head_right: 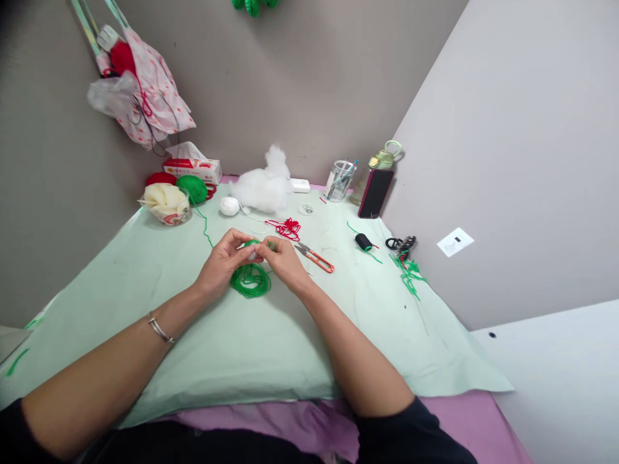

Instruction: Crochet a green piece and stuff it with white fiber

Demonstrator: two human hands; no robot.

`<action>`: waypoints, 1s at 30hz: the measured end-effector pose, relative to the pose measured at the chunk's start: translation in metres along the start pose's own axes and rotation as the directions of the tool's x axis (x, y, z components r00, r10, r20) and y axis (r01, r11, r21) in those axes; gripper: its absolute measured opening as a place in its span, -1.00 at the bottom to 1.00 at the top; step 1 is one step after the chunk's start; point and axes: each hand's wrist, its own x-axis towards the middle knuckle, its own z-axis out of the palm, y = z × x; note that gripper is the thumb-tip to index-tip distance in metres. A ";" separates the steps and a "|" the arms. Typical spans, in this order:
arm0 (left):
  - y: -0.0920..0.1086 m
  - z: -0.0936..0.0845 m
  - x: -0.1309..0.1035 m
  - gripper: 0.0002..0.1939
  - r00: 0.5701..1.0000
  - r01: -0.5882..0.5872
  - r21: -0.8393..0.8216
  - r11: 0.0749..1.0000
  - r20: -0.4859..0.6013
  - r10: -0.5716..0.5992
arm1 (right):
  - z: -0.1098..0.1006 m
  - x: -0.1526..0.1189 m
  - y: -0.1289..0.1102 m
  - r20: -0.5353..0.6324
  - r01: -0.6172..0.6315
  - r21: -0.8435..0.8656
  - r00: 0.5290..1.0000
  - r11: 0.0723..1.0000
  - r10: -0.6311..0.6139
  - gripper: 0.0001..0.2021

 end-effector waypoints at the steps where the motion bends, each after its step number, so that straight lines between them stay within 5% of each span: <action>1: 0.000 -0.001 0.001 -0.66 1.000 0.007 -0.001 1.000 -0.008 -0.007 | -0.001 -0.001 -0.001 0.018 0.005 -0.005 1.000 1.000 -0.005 -0.72; 8: -0.001 -0.002 0.002 -0.79 0.987 0.056 -0.013 0.998 -0.149 -0.058 | 0.012 -0.003 0.005 -0.002 0.042 -0.065 0.999 0.997 -0.043 -0.81; 15: 0.007 0.004 -0.003 -0.77 0.994 0.074 -0.075 0.994 -0.072 -0.079 | 0.014 0.006 0.013 -0.093 -0.021 0.033 0.995 0.999 0.024 -0.71; 21: 0.004 0.001 -0.001 -0.66 0.998 0.060 -0.067 0.996 0.003 -0.060 | 0.006 0.003 0.003 -0.060 -0.075 0.141 0.995 0.987 0.084 -0.64; 30: -0.001 -0.001 0.005 -0.76 0.996 -0.015 0.040 0.999 -0.085 0.018 | 0.017 -0.003 -0.003 0.013 -0.074 0.214 0.997 0.974 0.073 -0.79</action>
